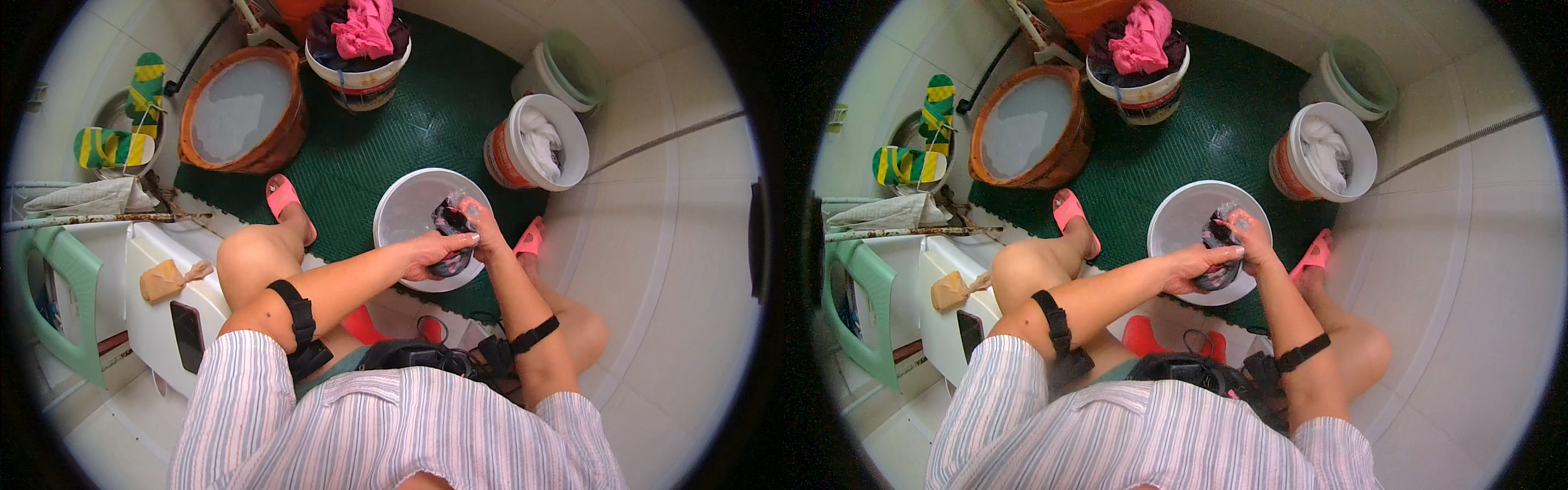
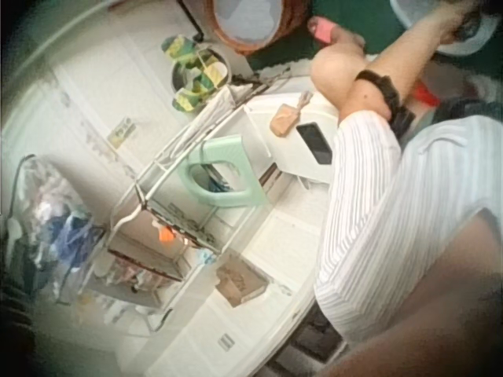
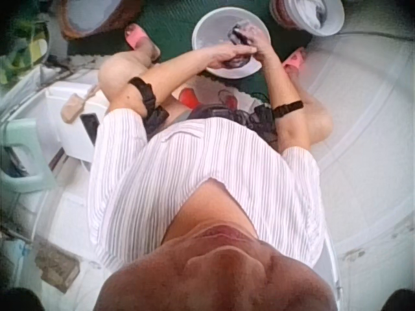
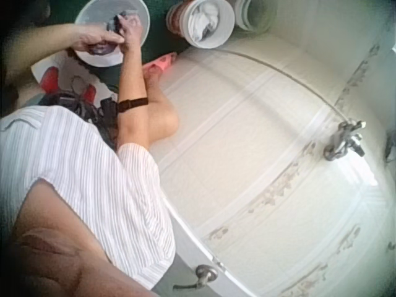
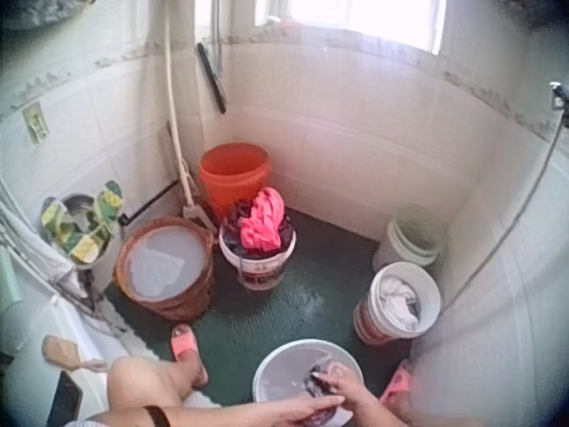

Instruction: The person wrings out wet laundry by hand over a bucket, moves items between different buckets of water, and fills a bucket from a faucet.

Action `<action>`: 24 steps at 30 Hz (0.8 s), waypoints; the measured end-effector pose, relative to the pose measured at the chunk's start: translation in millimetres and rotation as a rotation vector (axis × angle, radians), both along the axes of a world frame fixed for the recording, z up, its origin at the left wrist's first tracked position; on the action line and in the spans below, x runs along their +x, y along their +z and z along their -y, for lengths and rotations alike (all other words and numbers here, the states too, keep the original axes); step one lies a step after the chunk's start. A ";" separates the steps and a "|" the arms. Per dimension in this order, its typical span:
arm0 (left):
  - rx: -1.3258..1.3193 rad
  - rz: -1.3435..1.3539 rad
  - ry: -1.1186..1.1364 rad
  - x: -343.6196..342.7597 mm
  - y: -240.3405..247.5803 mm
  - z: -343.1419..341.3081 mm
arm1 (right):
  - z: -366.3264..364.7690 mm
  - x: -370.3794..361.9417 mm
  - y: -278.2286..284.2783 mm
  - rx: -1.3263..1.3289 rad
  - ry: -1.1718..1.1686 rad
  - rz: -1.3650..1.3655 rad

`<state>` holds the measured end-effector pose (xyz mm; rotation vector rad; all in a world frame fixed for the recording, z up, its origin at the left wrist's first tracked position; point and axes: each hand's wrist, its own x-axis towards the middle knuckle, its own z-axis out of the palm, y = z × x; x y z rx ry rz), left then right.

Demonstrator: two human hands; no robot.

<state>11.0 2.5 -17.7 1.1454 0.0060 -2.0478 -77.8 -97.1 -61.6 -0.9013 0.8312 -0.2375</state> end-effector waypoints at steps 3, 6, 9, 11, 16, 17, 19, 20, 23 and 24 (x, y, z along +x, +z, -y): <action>-0.263 0.327 -0.087 -2.0 -12.7 4.0 | -0.2 11.2 14.1 -0.281 0.123 -0.152; -0.320 0.537 -0.227 -1.5 -13.6 6.9 | 1.7 13.6 14.2 -0.409 0.159 -0.213; -0.286 0.854 -0.393 2.8 0.7 10.2 | -5.0 21.4 34.5 -0.637 0.187 -0.443; -0.262 1.074 -0.518 2.7 4.5 8.5 | -9.1 25.0 32.0 -0.731 0.128 -0.517; -0.132 0.852 -0.044 7.4 -5.4 2.4 | -5.3 14.3 31.5 -0.111 -0.036 -0.242; -0.038 0.425 0.080 9.9 -2.8 5.4 | -2.4 6.5 29.0 -0.035 -0.093 -0.118; 0.043 0.252 0.116 12.5 3.9 6.0 | -2.8 -8.2 22.8 0.022 -0.120 -0.065; 0.031 0.079 0.142 14.7 5.5 3.7 | -4.6 -12.5 18.0 0.040 -0.123 -0.044; -0.040 -0.206 0.176 16.9 0.3 3.9 | -11.3 -15.8 9.3 0.221 -0.160 0.229; -0.052 -0.295 0.190 16.6 1.0 3.9 | -13.1 -15.3 12.2 0.295 -0.168 0.319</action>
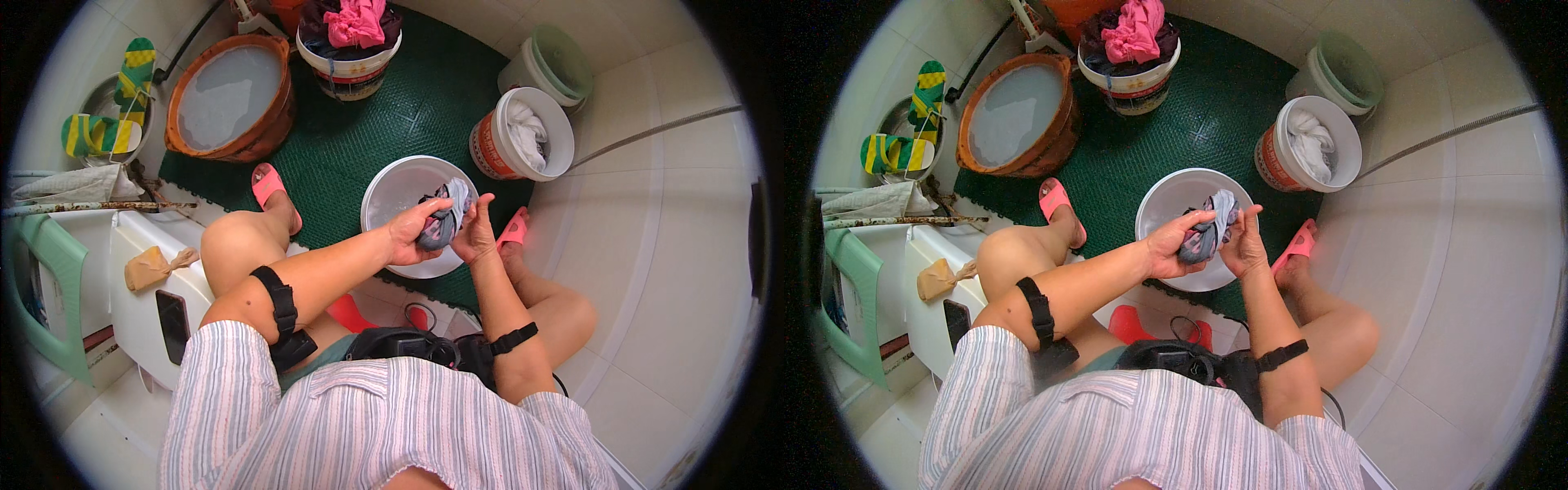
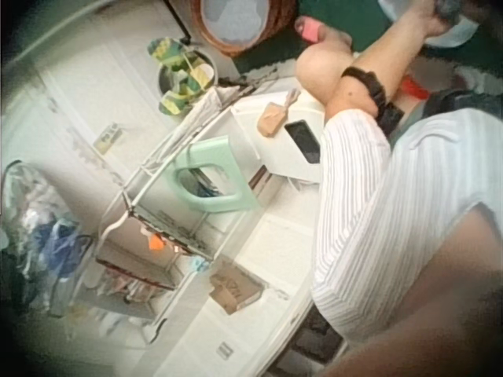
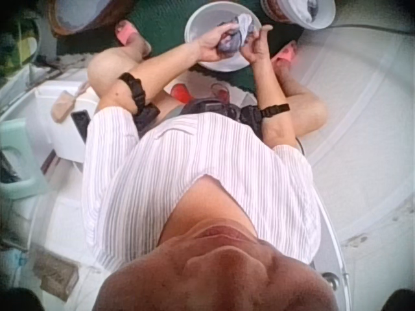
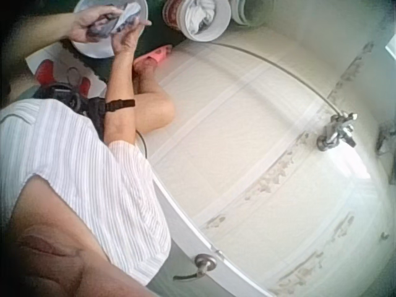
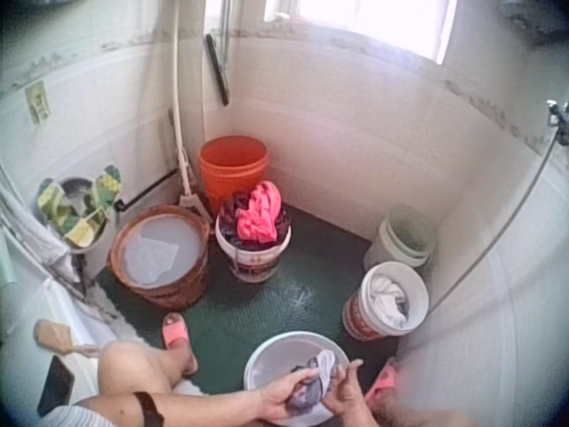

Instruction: The person wrings out wet laundry by hand over a bucket, moves items between different buckets of water, and fills a bucket from a faucet.

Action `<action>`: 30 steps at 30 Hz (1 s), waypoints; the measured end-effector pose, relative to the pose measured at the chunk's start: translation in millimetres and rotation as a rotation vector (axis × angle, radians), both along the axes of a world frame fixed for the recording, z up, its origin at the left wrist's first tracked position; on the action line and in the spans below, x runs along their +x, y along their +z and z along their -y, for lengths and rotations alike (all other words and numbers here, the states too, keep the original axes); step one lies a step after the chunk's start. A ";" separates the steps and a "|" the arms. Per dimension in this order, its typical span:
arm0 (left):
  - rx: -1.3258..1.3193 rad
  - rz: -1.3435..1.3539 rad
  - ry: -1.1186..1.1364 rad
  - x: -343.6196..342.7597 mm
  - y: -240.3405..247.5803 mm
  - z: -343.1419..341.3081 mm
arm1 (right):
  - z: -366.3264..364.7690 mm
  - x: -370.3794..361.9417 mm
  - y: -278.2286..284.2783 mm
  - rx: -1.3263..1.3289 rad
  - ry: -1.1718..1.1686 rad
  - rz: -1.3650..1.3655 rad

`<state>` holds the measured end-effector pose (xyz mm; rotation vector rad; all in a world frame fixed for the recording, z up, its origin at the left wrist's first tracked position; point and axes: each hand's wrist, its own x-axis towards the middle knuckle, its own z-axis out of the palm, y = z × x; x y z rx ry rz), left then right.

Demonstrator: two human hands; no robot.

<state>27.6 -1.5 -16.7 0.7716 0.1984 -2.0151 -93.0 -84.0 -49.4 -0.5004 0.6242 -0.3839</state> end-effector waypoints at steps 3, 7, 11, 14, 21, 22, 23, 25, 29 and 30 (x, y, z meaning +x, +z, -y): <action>-0.017 -0.144 0.010 -1.2 -6.6 -3.1 | -4.0 9.3 16.1 0.095 -0.118 0.161; 0.064 -0.133 -0.024 -5.9 11.0 0.6 | 7.3 15.3 32.8 -0.234 -0.013 0.031; -0.072 0.075 -0.154 -5.6 11.7 1.0 | 14.8 16.0 49.0 -0.428 0.086 -0.154; -0.173 0.274 -0.204 -8.7 13.5 2.7 | 18.2 20.5 61.3 -0.534 0.356 -0.375; -0.084 -0.059 0.022 -2.6 21.6 9.2 | 18.2 7.4 44.0 -0.240 0.025 0.198; -0.115 -0.157 0.046 -2.8 20.6 9.9 | 14.8 6.5 41.6 -0.212 0.034 0.245; -0.142 -0.250 0.068 -3.3 20.2 10.4 | 11.7 7.3 40.0 -0.189 0.047 0.276; -0.130 -0.325 -0.002 -10.1 16.6 10.7 | 11.6 6.0 36.9 -0.156 0.085 0.287; -0.120 -0.348 -0.100 -12.5 22.3 11.9 | 25.0 1.8 43.9 -0.163 0.117 0.106; -0.149 -0.303 -0.125 -12.6 19.6 12.9 | 26.9 4.8 46.0 -0.167 0.120 0.051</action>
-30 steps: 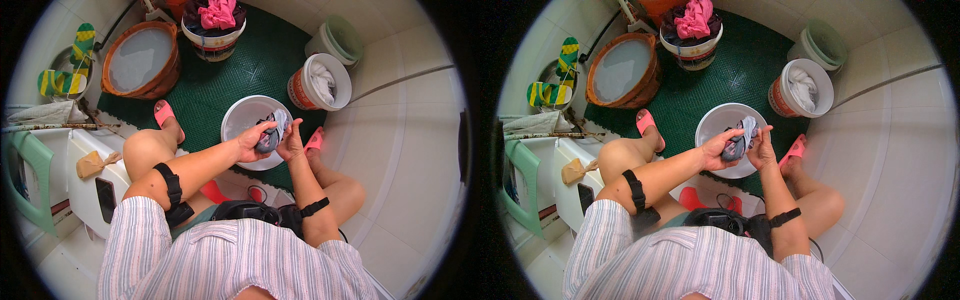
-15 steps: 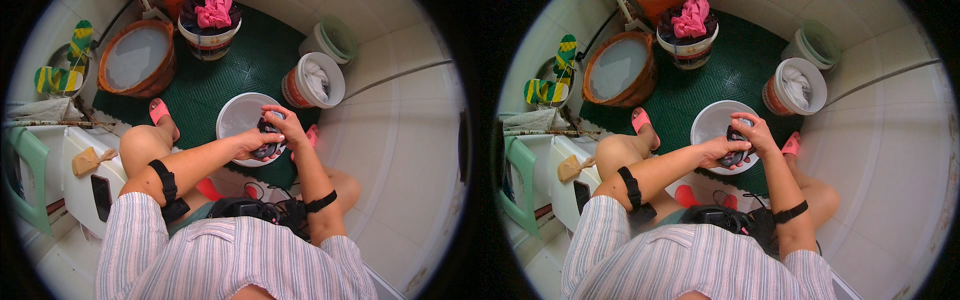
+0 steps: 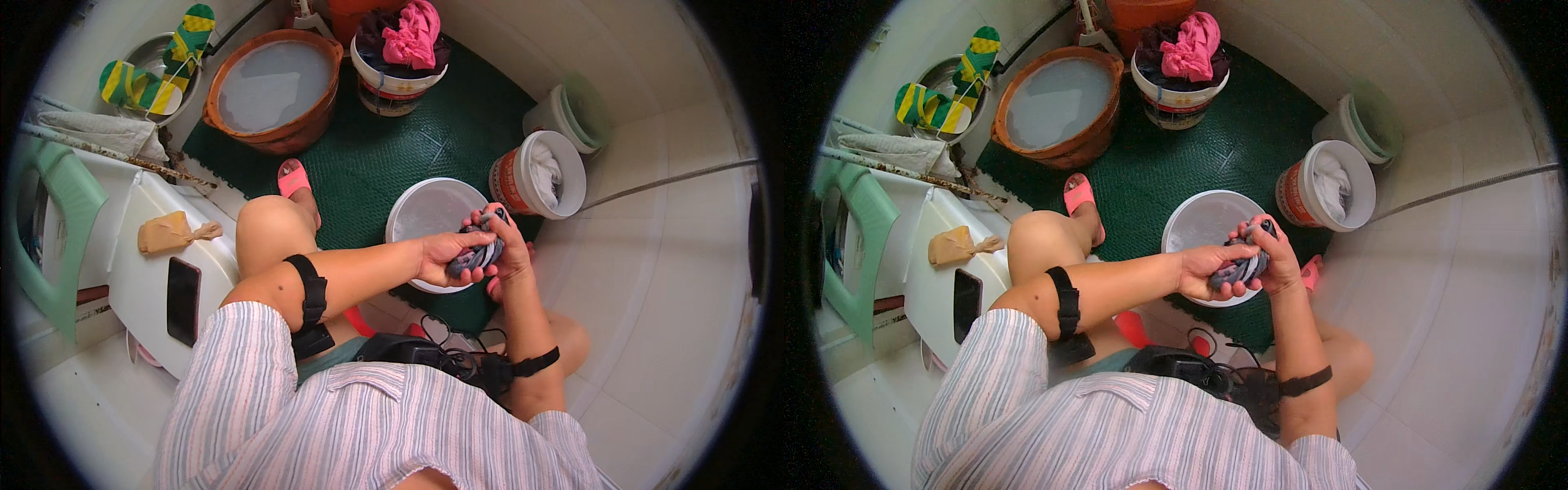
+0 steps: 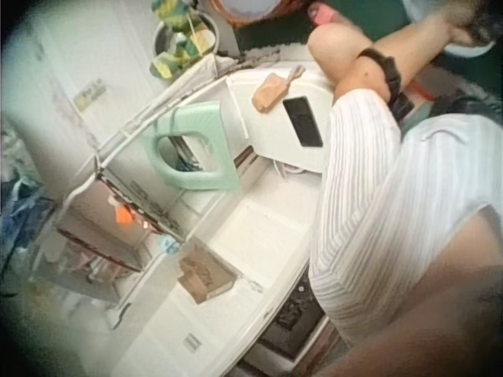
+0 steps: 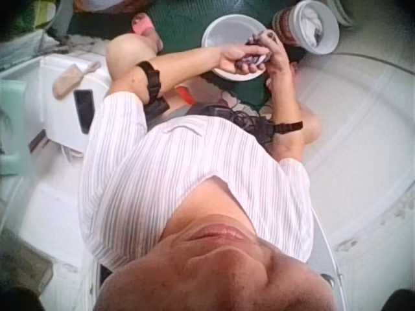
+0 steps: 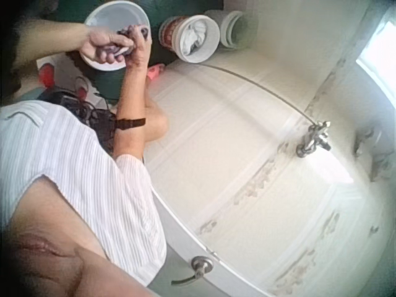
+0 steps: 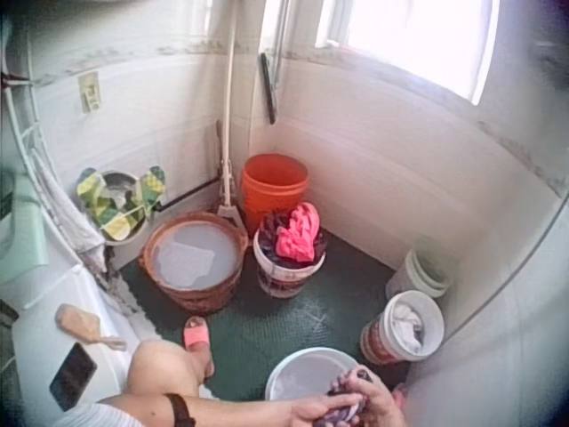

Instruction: The person wrings out wet laundry by hand over a bucket, moves items between different buckets of water, and fills a bucket from a faucet.

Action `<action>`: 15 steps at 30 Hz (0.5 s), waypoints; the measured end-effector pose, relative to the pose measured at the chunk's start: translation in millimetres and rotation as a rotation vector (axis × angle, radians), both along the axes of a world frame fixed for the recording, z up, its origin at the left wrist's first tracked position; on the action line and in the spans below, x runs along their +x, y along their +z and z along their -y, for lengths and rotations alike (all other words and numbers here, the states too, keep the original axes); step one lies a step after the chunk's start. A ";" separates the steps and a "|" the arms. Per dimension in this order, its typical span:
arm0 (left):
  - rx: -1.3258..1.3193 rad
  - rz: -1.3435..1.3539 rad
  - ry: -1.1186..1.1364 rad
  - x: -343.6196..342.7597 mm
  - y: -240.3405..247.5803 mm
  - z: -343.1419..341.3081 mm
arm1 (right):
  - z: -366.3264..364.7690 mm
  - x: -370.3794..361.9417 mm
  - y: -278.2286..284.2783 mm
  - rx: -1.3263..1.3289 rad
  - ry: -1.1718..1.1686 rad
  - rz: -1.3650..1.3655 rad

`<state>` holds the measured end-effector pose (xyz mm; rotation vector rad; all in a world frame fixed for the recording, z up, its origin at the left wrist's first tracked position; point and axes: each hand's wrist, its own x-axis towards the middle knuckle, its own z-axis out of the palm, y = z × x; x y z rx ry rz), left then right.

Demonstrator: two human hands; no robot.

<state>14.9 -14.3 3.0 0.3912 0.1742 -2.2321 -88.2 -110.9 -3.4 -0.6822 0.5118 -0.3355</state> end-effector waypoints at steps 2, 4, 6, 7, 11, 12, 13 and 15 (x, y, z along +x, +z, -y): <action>-0.039 0.041 -0.017 -0.4 -4.9 2.9 | 6.2 6.6 3.0 -0.120 0.059 -0.161; -0.090 0.289 -0.051 -1.2 -6.4 6.1 | 6.9 13.9 6.5 -0.221 0.097 -0.299; -0.119 0.474 -0.082 -7.4 -7.2 7.3 | 8.6 17.2 8.0 -0.364 0.168 -0.420; -0.146 0.661 -0.111 -10.5 -6.9 8.2 | 9.7 18.2 7.2 -0.448 0.200 -0.464; -0.145 0.979 -0.046 -14.2 -10.2 2.8 | -2.7 34.9 12.6 -0.772 0.309 -0.714; -0.192 1.087 -0.062 -13.8 -17.1 2.9 | -7.4 39.4 13.5 -0.826 0.282 -0.779; -0.196 1.081 -0.067 -15.1 -21.0 3.5 | -8.3 40.9 8.5 -0.823 0.278 -0.787; -0.167 1.409 -0.183 -16.0 -9.7 4.7 | -8.3 42.9 3.0 -0.875 0.232 -0.834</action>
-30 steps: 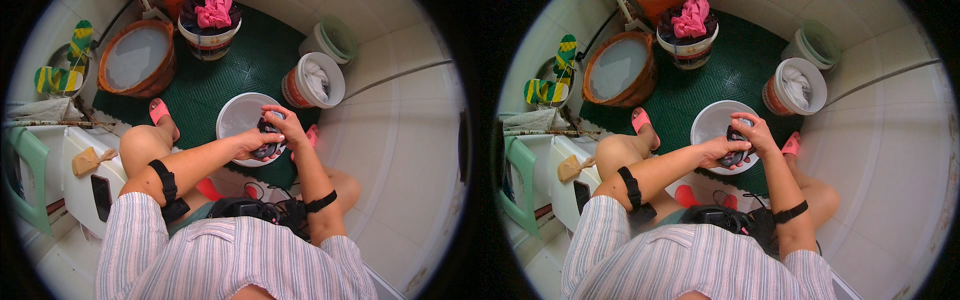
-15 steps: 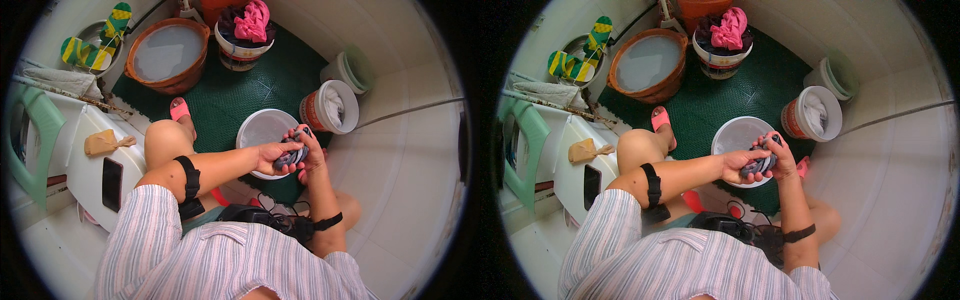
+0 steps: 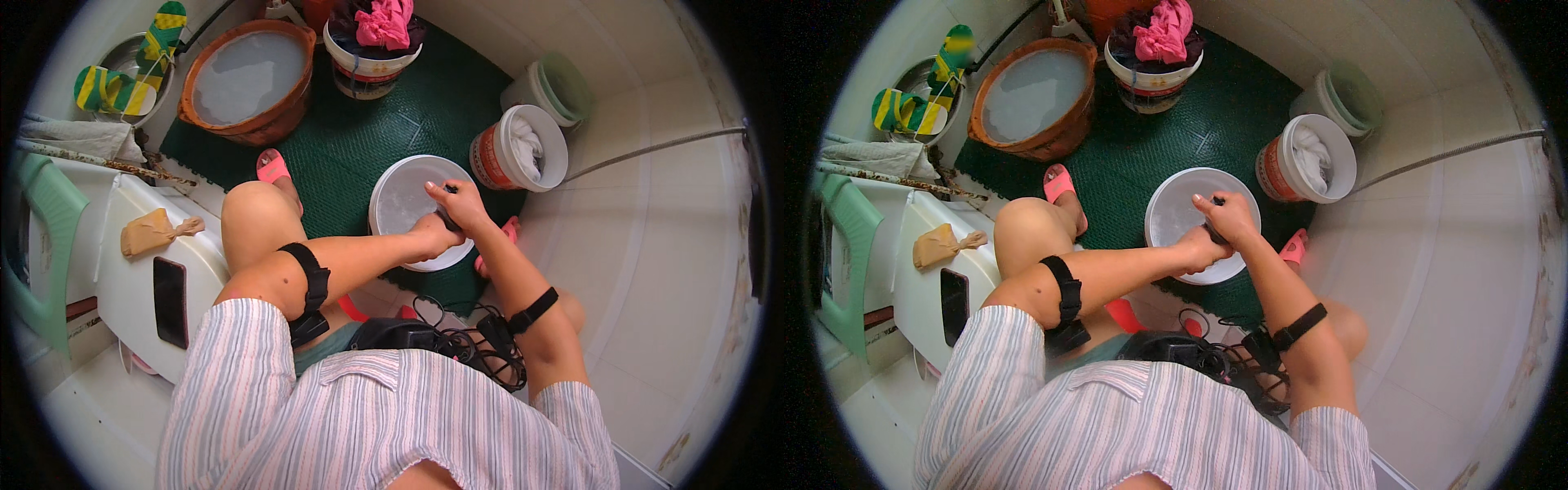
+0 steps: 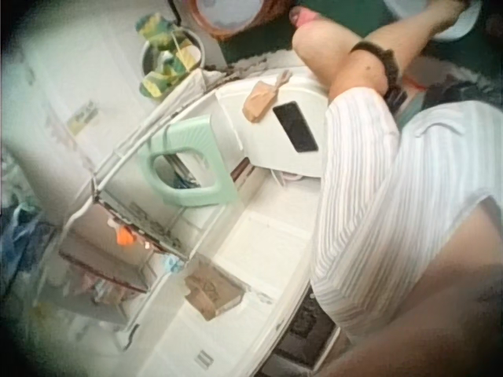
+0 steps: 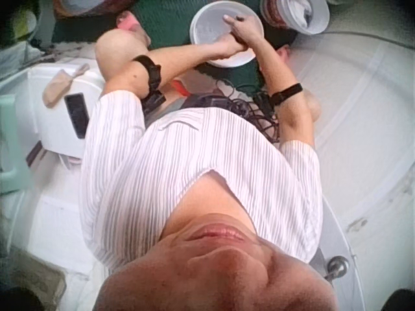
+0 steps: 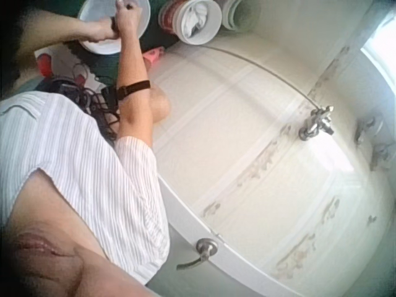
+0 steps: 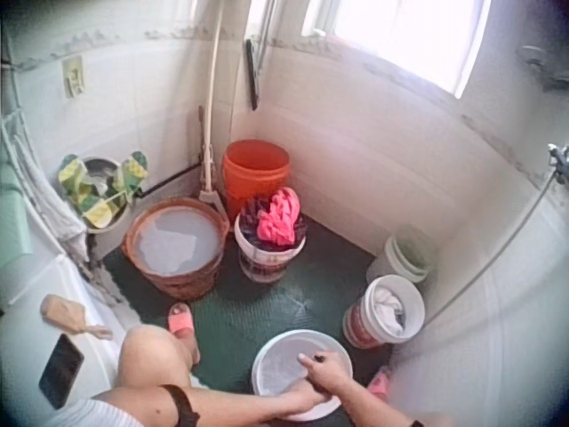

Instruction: The person wrings out wet laundry by hand over a bucket, moves items between different buckets of water, and fills a bucket from a faucet.

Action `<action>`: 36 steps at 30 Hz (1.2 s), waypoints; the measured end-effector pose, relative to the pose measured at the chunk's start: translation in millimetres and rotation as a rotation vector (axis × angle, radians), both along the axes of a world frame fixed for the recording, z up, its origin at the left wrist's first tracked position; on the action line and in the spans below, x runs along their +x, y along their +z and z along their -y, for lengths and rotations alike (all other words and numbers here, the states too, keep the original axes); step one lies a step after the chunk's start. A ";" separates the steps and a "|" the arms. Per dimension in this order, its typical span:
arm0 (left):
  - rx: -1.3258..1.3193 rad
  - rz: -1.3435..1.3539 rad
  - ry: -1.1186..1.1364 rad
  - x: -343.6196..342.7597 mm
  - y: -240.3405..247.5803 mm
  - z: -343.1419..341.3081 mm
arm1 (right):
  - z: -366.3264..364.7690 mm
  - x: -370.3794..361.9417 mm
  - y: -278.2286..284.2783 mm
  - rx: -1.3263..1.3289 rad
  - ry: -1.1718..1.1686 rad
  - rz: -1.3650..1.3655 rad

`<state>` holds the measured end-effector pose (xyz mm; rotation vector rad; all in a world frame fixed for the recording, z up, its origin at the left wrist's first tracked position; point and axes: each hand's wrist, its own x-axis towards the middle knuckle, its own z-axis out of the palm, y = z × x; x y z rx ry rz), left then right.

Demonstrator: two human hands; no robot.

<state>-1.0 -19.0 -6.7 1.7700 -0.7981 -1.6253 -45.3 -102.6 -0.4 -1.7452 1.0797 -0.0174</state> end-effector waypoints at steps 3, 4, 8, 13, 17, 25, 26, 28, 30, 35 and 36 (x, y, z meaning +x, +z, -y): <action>-0.166 0.174 0.039 -1.6 -13.1 -7.6 | -7.3 7.0 2.0 -0.146 0.085 -0.144; -0.245 0.278 0.043 -2.4 -22.9 -8.5 | -10.5 9.6 1.5 -0.252 0.130 -0.200; -0.108 0.283 -0.056 -0.4 -15.9 -4.2 | -11.1 7.8 -6.8 -0.388 0.141 -0.216; -0.095 0.159 -0.074 15.8 -19.4 -1.3 | -13.4 13.1 0.3 -0.605 0.089 -0.053; -0.177 -0.043 0.304 24.2 3.7 -2.0 | 38.6 -8.6 23.9 -0.527 -0.210 0.129; -0.284 0.042 0.209 48.8 7.0 -19.3 | 136.7 -53.2 34.0 -0.824 -0.370 0.203; -0.294 0.045 0.203 49.8 6.3 -20.1 | 138.5 -55.5 34.7 -0.824 -0.271 0.115; -0.288 0.031 0.178 47.2 4.9 -17.5 | 146.9 -68.8 42.2 -0.780 -0.264 -0.108; -0.324 0.056 0.153 41.5 5.0 -11.5 | 159.1 -84.2 60.2 -0.493 -0.422 -0.004; -0.384 0.058 0.187 51.2 16.0 -26.2 | 158.1 -78.1 198.0 -0.258 -0.630 0.681; -0.372 0.046 0.187 51.2 17.8 -25.6 | 169.8 -82.2 214.4 -0.250 -0.641 0.801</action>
